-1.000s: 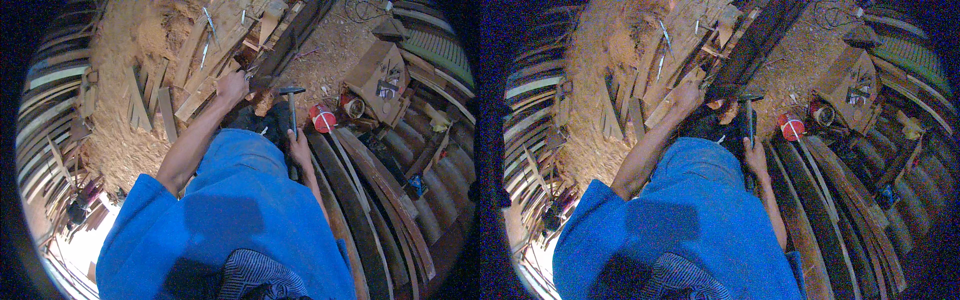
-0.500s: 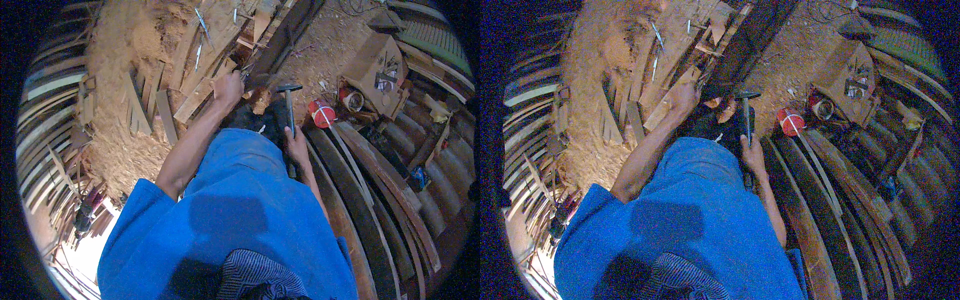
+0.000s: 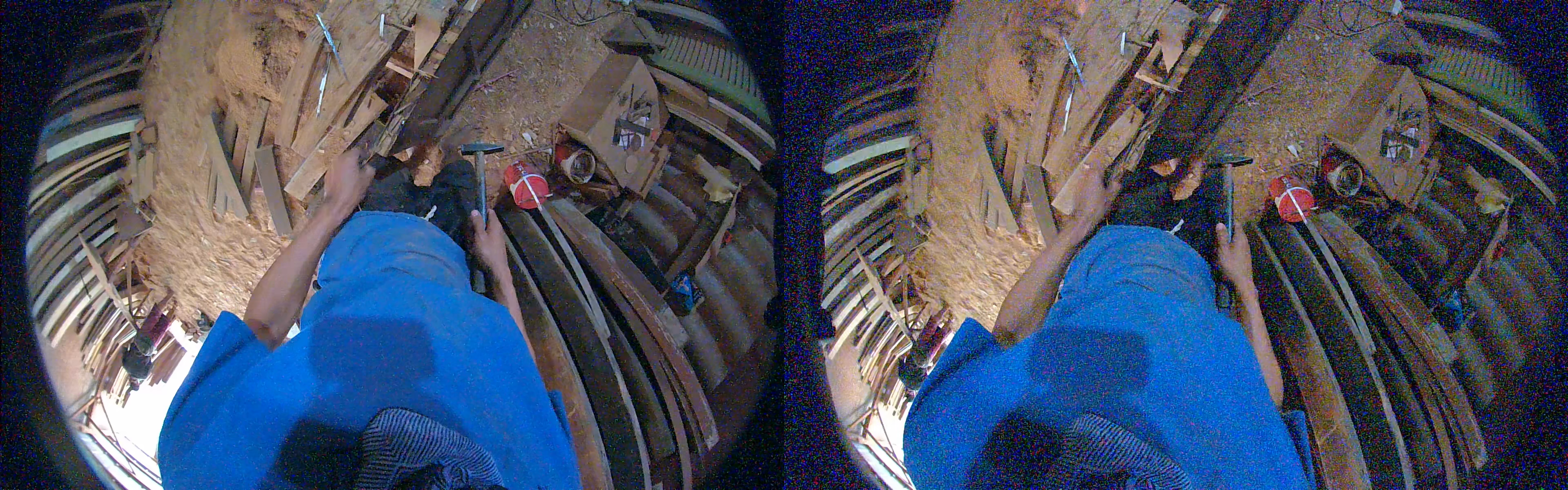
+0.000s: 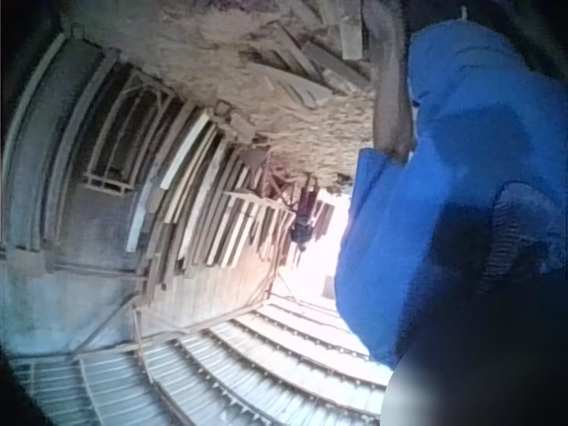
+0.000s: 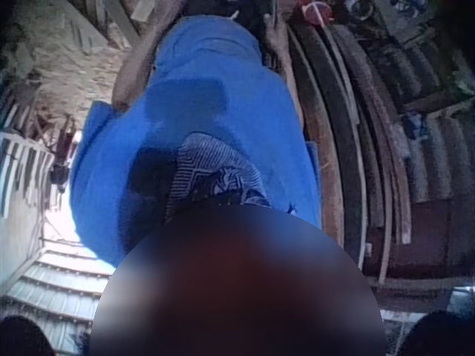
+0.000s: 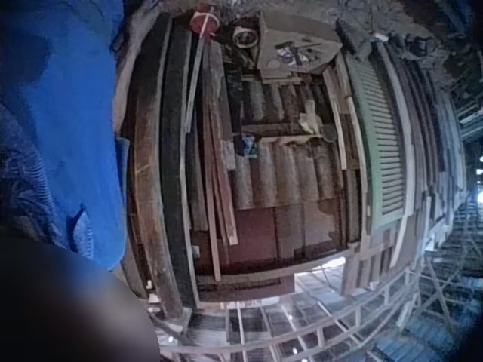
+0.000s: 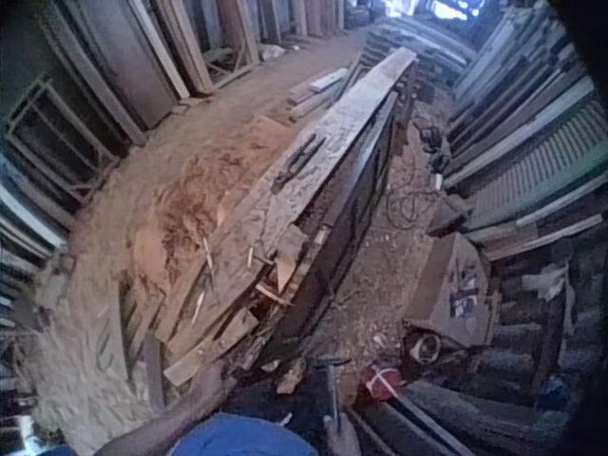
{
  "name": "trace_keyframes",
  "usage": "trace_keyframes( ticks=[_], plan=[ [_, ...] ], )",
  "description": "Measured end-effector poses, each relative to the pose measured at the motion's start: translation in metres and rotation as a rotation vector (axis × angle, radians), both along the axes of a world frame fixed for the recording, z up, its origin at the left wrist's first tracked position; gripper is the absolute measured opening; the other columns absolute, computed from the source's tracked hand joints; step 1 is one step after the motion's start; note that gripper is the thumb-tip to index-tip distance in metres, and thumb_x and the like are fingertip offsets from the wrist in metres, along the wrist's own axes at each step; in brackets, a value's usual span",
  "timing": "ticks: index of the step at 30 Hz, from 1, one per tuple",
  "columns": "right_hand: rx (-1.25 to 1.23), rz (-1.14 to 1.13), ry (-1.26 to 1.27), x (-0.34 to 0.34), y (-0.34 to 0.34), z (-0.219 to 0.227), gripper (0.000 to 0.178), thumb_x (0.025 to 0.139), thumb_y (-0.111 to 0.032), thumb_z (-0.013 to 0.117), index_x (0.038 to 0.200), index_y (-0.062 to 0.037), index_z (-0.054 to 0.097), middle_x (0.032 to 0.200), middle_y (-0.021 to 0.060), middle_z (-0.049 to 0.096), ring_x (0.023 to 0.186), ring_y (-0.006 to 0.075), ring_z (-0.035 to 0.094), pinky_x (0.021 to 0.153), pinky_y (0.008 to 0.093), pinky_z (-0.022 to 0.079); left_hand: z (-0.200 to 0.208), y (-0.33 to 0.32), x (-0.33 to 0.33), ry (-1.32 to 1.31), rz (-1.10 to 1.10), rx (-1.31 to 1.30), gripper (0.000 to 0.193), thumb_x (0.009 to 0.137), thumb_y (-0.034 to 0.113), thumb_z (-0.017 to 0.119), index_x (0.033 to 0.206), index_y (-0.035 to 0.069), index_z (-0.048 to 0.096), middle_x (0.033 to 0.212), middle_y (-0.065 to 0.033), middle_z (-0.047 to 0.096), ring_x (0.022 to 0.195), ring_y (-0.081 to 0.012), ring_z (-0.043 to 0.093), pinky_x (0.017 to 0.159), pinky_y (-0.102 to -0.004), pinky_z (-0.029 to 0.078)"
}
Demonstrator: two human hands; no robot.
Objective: The person hammers nails into wooden planks using a hammer. They repeatedly position nails and strike them until flush with the wood surface.
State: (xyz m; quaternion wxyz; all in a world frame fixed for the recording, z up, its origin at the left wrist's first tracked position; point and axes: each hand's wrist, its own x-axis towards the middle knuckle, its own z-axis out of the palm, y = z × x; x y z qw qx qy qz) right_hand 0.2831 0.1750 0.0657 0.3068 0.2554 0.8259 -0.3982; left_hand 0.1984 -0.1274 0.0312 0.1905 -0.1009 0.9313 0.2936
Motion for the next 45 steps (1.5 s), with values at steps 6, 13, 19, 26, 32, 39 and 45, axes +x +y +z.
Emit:
trace_keyframes(
  ticks=[6,13,19,26,32,39,45],
  plan=[
    [-0.053,0.032,-0.012,-0.009,0.001,0.007,0.054,0.097,-0.043,0.047,0.123,0.0043,0.052,0.112,0.0289,0.06,0.106,0.0448,0.057,0.092,0.0451,0.044,0.014,-0.02,0.022,-0.038,0.101,0.076,0.031,0.076,0.017,0.067,0.102,-0.001,0.064,0.089,-0.0258,0.066,0.086,-0.0403,0.065,0.079,-0.046,0.051],
    [-0.108,0.078,-0.073,-0.014,0.005,-0.001,0.053,0.097,-0.042,0.047,0.124,0.0039,0.052,0.114,0.0264,0.061,0.109,0.042,0.057,0.094,0.0442,0.043,-0.011,0.008,-0.017,-0.086,0.141,0.026,0.035,0.081,0.031,0.067,0.099,0.001,0.067,0.084,-0.0243,0.067,0.083,-0.04,0.066,0.078,-0.0463,0.051],
    [-0.144,0.056,-0.098,-0.008,0.013,-0.006,0.055,0.097,-0.043,0.047,0.126,0.0037,0.051,0.114,0.0269,0.06,0.109,0.0414,0.057,0.095,0.0434,0.042,-0.012,0.01,0.002,-0.033,0.154,-0.044,0.03,0.083,0.028,0.065,0.101,0.006,0.07,0.089,-0.0231,0.068,0.085,-0.0387,0.066,0.079,-0.0454,0.051],
    [-0.026,-0.014,-0.095,0.0,0.019,-0.007,0.056,0.096,-0.045,0.048,0.121,0.0052,0.052,0.114,0.0272,0.06,0.108,0.0406,0.057,0.094,0.0424,0.043,0.023,-0.008,0.01,-0.168,0.263,0.111,0.031,0.083,0.031,0.066,0.098,0.004,0.069,0.094,-0.0246,0.067,0.09,-0.0359,0.066,0.081,-0.043,0.05],
    [-0.072,-0.011,-0.022,-0.006,0.015,-0.009,0.039,0.096,-0.035,0.053,0.106,0.0022,0.055,0.091,0.0142,0.06,0.083,0.0228,0.054,0.078,0.0362,0.044,-0.01,-0.002,-0.016,-0.309,0.245,0.119,0.035,0.083,0.034,0.066,0.094,0.002,0.07,0.088,-0.0245,0.068,0.084,-0.0381,0.066,0.077,-0.044,0.051],
    [-0.025,0.043,0.172,0.001,0.011,-0.022,0.032,0.096,-0.033,0.053,0.098,-0.0005,0.055,0.078,0.0076,0.056,0.071,0.0181,0.051,0.066,0.0332,0.042,-0.005,0.006,-0.018,-0.152,0.166,0.033,0.03,0.081,0.031,0.068,0.094,0.003,0.071,0.085,-0.0232,0.068,0.083,-0.0391,0.066,0.077,-0.0452,0.051],
    [-0.065,0.002,-0.028,-0.004,0.011,-0.015,0.036,0.096,-0.034,0.053,0.101,0.0015,0.055,0.08,0.0101,0.057,0.074,0.0201,0.052,0.07,0.0346,0.043,0.025,-0.02,0.023,-0.201,0.235,0.059,0.03,0.079,0.031,0.07,0.094,0.005,0.071,0.089,-0.0204,0.069,0.085,-0.0362,0.067,0.08,-0.0432,0.051]
  ],
)
